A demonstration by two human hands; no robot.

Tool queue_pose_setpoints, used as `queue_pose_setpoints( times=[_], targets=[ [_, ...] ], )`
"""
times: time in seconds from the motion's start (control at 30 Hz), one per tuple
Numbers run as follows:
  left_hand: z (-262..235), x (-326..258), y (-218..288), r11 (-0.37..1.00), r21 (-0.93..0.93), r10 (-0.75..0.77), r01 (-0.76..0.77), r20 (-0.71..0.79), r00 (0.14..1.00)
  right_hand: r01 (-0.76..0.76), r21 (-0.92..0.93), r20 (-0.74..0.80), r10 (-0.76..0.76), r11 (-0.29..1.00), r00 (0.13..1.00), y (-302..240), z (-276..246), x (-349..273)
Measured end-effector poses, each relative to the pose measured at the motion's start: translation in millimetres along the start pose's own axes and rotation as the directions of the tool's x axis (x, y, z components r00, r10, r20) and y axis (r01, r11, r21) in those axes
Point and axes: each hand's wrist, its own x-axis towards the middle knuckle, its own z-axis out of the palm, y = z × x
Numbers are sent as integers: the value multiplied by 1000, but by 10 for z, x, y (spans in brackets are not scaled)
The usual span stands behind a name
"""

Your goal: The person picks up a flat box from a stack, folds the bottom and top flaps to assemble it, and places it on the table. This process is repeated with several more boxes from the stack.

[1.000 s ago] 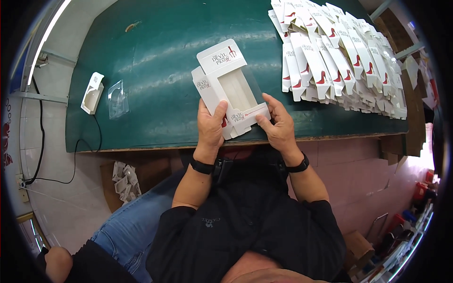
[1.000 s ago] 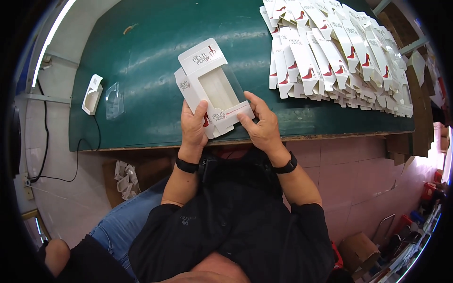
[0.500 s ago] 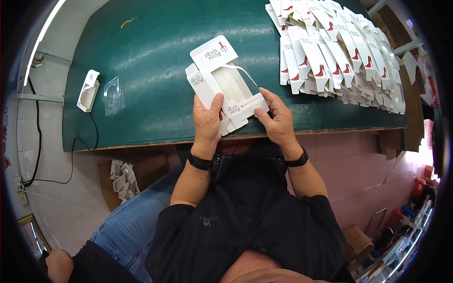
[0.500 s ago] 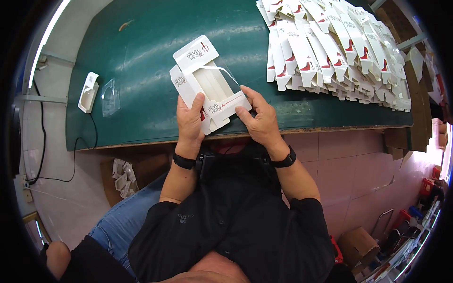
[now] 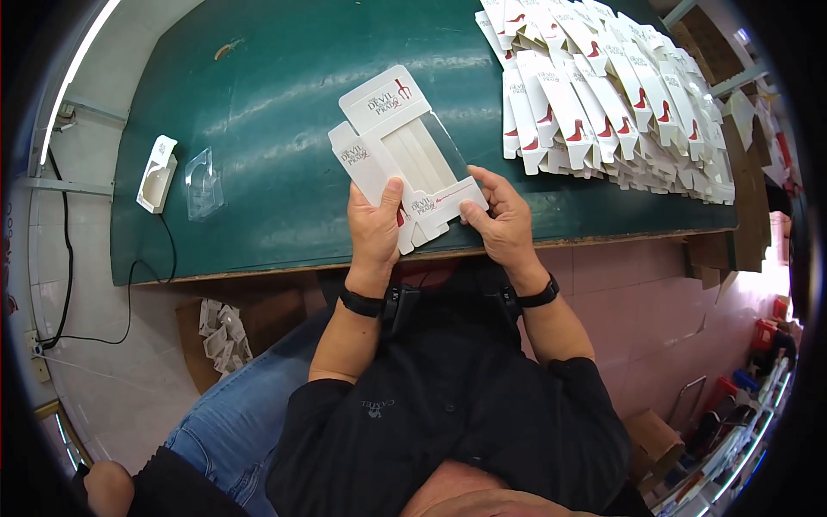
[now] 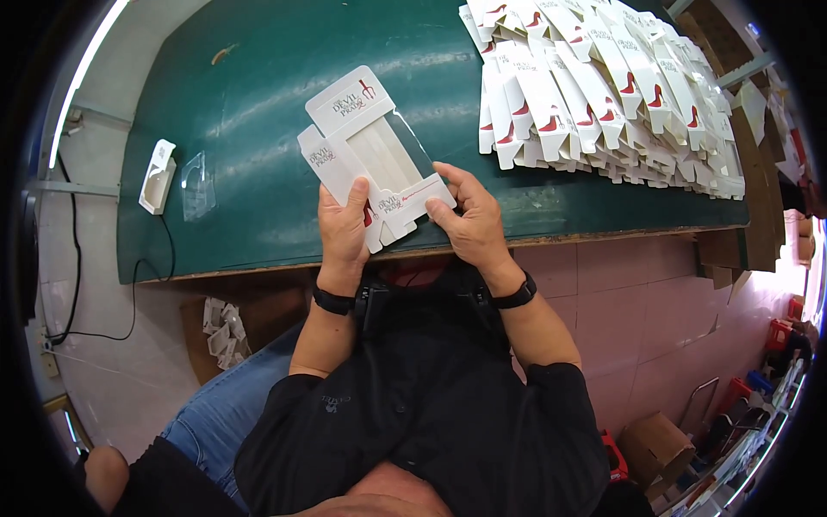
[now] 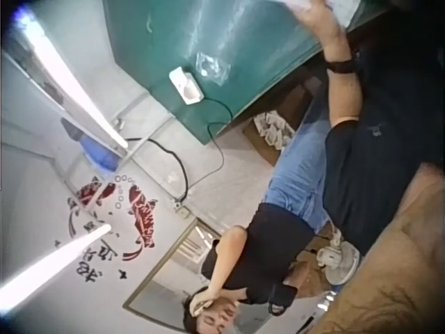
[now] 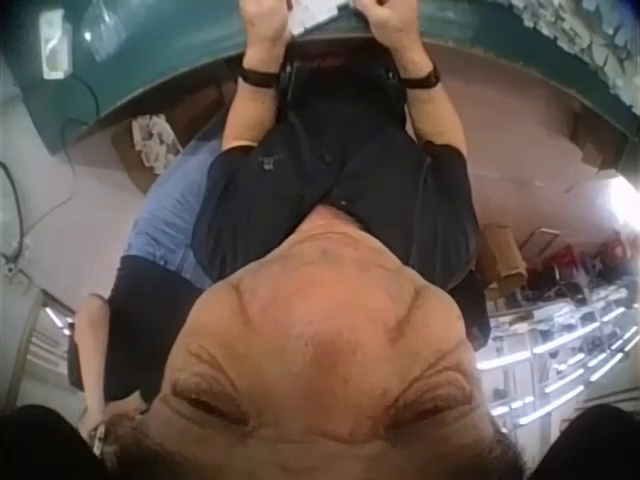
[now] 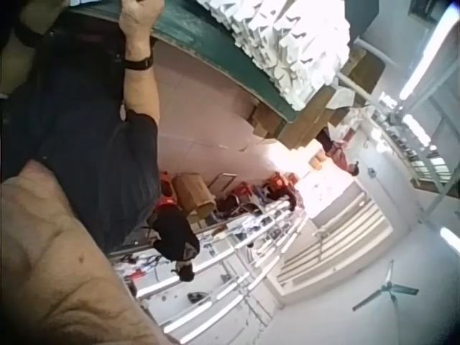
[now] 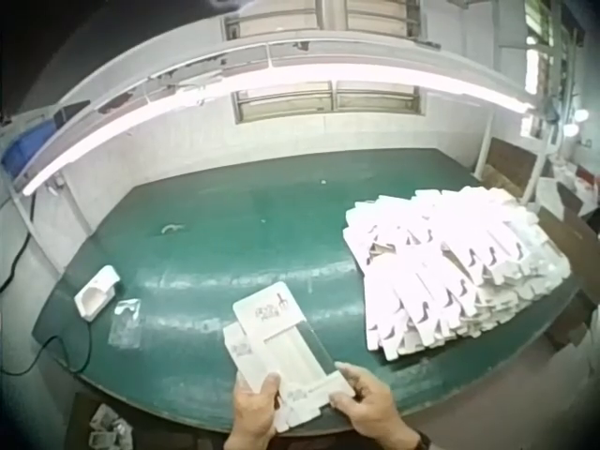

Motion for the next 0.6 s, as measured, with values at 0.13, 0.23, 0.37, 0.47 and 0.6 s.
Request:
queue_pose_setpoints(
  times=[0.13, 0.23, 0.37, 0.47, 0.6],
  targets=[
    [-45, 0, 16, 1000, -7, -27, 28, 50, 998, -40, 138, 21, 38, 990, 999, -91, 25, 55],
    [-110, 13, -47, 999, -14, -43, 45, 79, 996, 33, 5, -67, -33, 999, 997, -50, 51, 37],
    [-101, 0, -45, 1000, 2, -6, 6, 89, 996, 319, -362, -161, -396, 876, 904, -201, 139, 26],
    [-83, -33, -47, 997, 45, 65, -69, 92, 994, 490, -568, -81, -638, 661, 766, -317, 165, 49],
    [-114, -43, -112, 941, 113, 265, -318, 335, 904, 626, -659, 136, -753, 417, 644, -350, 235, 41]
  ],
)
